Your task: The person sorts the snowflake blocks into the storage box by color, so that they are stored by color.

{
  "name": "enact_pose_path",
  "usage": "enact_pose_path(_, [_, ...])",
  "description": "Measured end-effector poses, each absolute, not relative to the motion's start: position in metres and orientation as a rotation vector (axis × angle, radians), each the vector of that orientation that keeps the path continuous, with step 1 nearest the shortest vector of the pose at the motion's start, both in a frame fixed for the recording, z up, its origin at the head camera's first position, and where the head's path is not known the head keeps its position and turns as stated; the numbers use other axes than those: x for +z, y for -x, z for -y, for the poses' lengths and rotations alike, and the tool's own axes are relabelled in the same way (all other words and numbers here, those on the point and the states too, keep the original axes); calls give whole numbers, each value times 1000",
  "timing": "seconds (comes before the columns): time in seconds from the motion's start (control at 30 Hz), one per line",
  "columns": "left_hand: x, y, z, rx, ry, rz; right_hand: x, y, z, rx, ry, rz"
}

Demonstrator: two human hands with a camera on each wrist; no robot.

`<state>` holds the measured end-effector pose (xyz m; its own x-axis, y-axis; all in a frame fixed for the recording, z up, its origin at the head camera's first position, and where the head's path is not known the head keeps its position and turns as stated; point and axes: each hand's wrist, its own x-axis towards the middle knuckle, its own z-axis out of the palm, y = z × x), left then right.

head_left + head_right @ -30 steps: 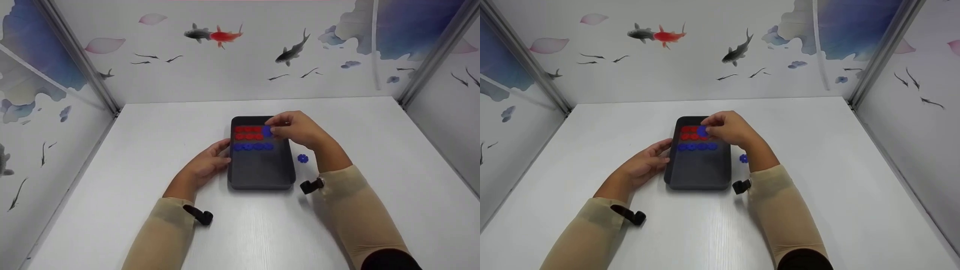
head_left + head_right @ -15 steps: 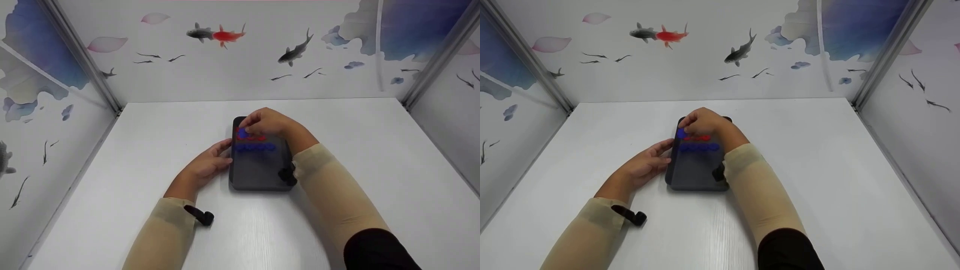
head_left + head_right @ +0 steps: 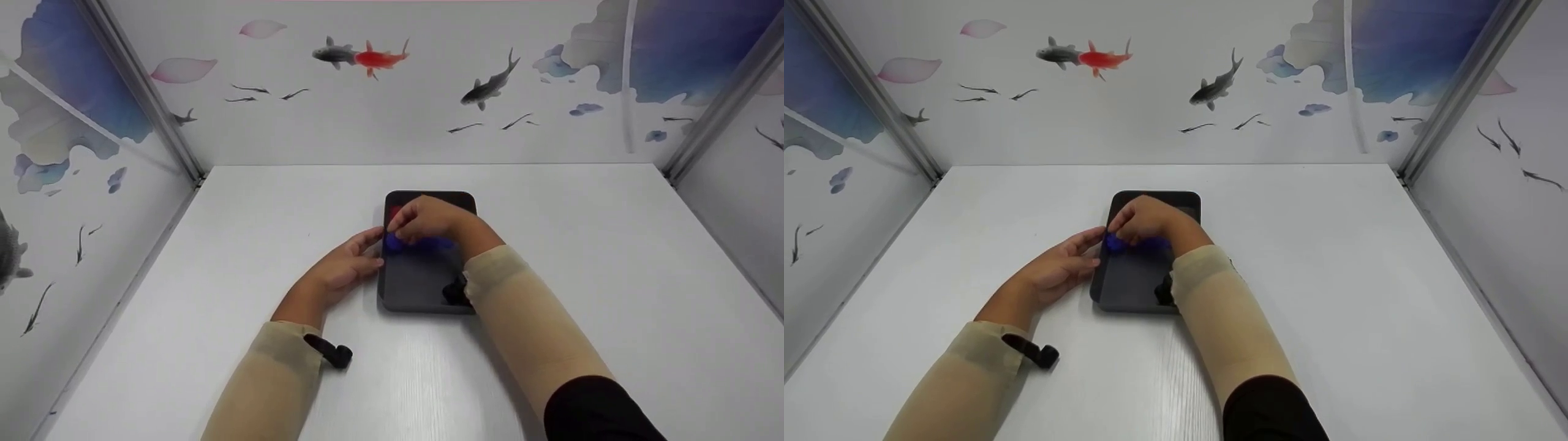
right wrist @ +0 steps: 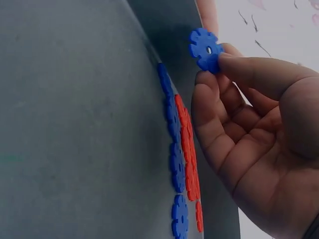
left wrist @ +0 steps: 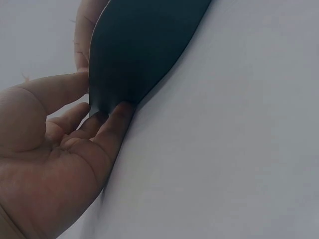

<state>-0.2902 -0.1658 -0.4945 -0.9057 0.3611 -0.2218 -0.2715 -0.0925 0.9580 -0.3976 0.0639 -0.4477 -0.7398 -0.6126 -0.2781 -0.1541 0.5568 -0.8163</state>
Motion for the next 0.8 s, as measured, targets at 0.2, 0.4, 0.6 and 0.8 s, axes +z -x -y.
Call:
enact_pose_path(0.2, [-494, 290, 167, 2027, -64, -1780, -451, 395, -61, -993, 579, -2255])
enact_pose_path(0.4, [-493, 291, 168, 2029, -78, -1781, -448, 395, -60, -973, 532, -2274])
enact_pose_path(0.6, [-494, 292, 167, 2031, -82, -1772, -446, 394, -62, -1001, 503, -2260])
enact_pose_path(0.8, [-495, 292, 166, 2032, -92, -1781, -439, 394, -65, -1085, 543, -2249])
